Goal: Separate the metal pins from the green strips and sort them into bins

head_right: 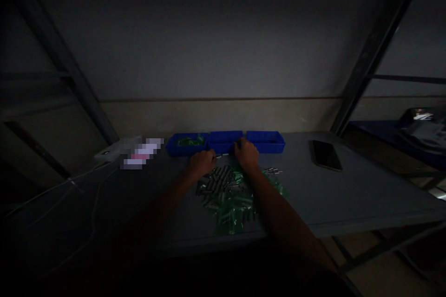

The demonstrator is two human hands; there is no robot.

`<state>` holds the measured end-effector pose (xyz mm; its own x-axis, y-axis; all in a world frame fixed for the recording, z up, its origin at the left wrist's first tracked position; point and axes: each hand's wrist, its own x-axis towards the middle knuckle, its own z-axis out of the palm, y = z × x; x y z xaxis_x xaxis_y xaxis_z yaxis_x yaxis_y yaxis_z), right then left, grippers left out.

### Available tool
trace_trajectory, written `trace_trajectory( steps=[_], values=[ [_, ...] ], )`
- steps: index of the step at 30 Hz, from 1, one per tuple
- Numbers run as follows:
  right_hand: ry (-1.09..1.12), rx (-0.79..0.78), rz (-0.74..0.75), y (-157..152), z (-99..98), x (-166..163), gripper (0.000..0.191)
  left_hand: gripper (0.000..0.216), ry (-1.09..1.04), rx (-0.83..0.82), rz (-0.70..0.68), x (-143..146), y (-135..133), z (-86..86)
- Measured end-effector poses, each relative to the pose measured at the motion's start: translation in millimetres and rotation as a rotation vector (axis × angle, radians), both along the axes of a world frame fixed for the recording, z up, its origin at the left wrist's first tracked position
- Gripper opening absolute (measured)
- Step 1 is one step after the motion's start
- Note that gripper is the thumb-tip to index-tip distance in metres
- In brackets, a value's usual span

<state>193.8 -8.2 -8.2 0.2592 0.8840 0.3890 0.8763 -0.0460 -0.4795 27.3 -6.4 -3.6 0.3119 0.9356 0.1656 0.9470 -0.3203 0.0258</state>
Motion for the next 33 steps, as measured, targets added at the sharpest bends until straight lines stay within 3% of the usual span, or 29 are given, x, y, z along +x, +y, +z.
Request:
trace_trajectory(
  steps=[4,7,10,13,19,25,33],
  values=[
    [-0.014,0.047,0.122,-5,0.8,-5,0.027,0.019,-0.089,-0.019,-0.031,-6,0,-2.1],
    [-0.034,0.065,0.298,-11,-1.1,-14,0.024,0.015,-0.209,-0.017,-0.120,-14,0,-6.4],
    [-0.077,0.073,0.504,-16,-5.7,-23,0.021,0.018,-0.304,0.035,-0.187,-20,1,-9.5],
    [-0.120,0.077,0.597,-17,-11.1,-25,0.017,0.025,-0.345,0.093,-0.206,-21,3,-9.9],
    [-0.070,0.120,0.638,-17,-13.6,-19,0.014,0.025,-0.428,0.144,-0.209,-14,1,-12.0],
    [0.000,0.134,0.615,-22,-6.9,-22,0.010,0.023,-0.523,0.087,-0.245,-13,-5,-9.6],
    [0.013,0.085,0.533,-22,-5.0,-24,0.032,0.016,-0.607,0.085,-0.343,-12,-12,-5.5]
  ],
)
